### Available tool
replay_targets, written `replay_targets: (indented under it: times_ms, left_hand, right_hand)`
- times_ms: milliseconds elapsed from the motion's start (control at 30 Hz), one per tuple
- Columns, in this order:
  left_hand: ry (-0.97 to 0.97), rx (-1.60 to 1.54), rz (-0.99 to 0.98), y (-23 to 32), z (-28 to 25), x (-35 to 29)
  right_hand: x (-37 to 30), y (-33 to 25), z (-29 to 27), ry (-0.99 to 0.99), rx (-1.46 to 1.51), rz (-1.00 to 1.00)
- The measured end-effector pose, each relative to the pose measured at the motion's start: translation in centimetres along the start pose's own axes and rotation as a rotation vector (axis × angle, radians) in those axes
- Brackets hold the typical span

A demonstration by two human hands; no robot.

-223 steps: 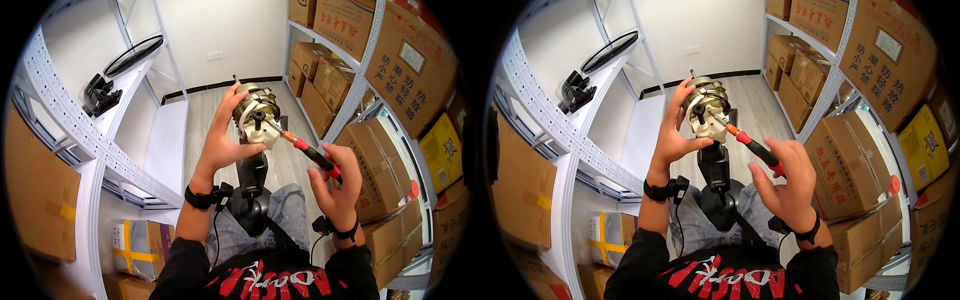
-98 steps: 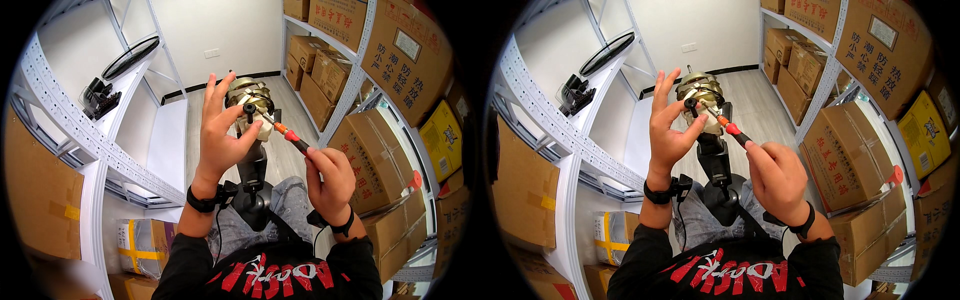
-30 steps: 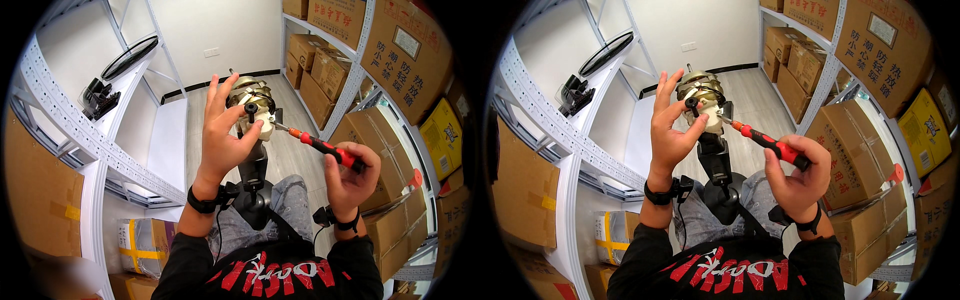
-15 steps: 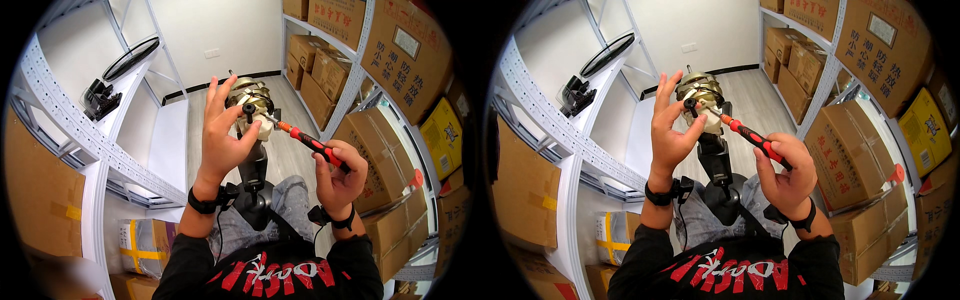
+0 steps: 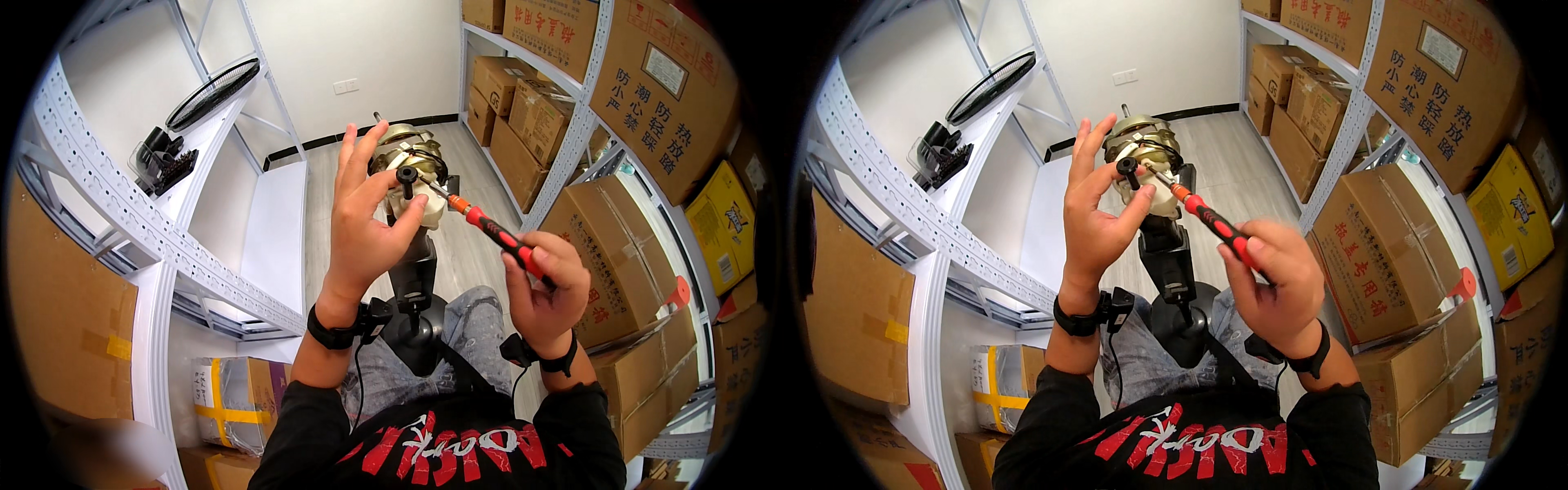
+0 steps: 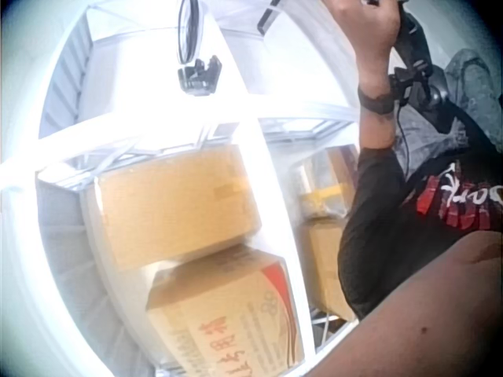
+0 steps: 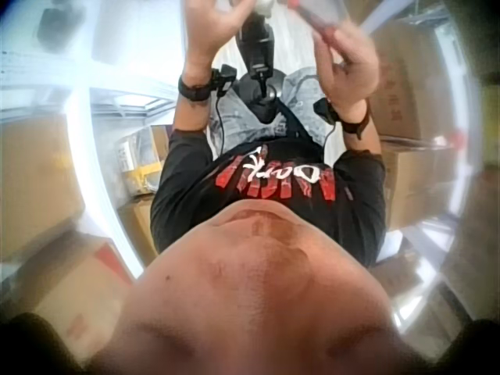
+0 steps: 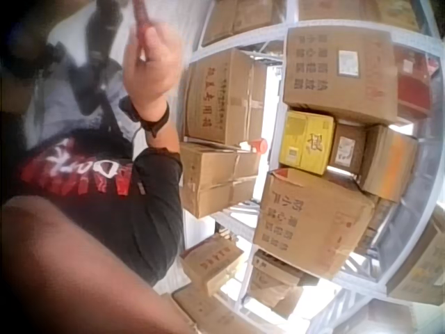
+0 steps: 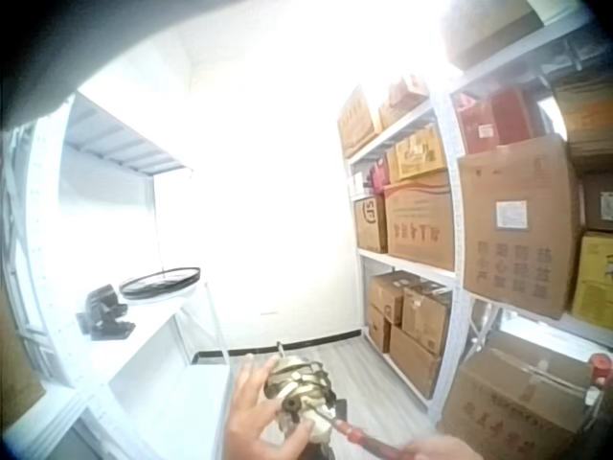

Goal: The person sits on the floor in a storage room and uses a screwdriver to tighten screws on a motor component mounted on a stand. They rotate the component to access different screws and continue the assembly process.

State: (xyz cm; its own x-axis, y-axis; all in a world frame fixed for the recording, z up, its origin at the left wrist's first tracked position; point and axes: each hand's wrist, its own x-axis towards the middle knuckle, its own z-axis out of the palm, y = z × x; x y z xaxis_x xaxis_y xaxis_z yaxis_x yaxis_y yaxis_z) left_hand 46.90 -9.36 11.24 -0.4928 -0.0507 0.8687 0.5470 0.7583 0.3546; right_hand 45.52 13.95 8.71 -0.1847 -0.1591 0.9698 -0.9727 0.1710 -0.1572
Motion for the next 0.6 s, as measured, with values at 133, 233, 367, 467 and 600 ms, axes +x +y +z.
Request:
replay_targets:
  times_ms: [133, 233, 367, 467, 600]
  left_hand:
    - [0.009, -0.007, -0.007, 0.0, 0.1, 0.0]
    - [0.012, 0.007, -0.006, 0.1, 0.0, 0.1]
    - [0.014, 0.019, -0.013, 0.2, 0.0, 0.0]
    - [0.015, 0.006, -0.012, 0.3, 0.0, 0.0]
    - [0.007, 0.057, 0.018, 0.0, 0.0, 0.0]
  right_hand:
    - [0.2, -0.4, -0.1, -0.086, -0.035, -0.012]
    - [-0.1, -0.9, 0.1, -0.121, -0.027, 0.129]
    - [0.4, -1.8, -0.5, -0.197, 0.01, 0.304]
    - [0.3, -1.7, -0.4, -0.194, 0.032, 0.296]
    - [1.2, -1.2, 0.0, -0.174, -0.128, 0.061]
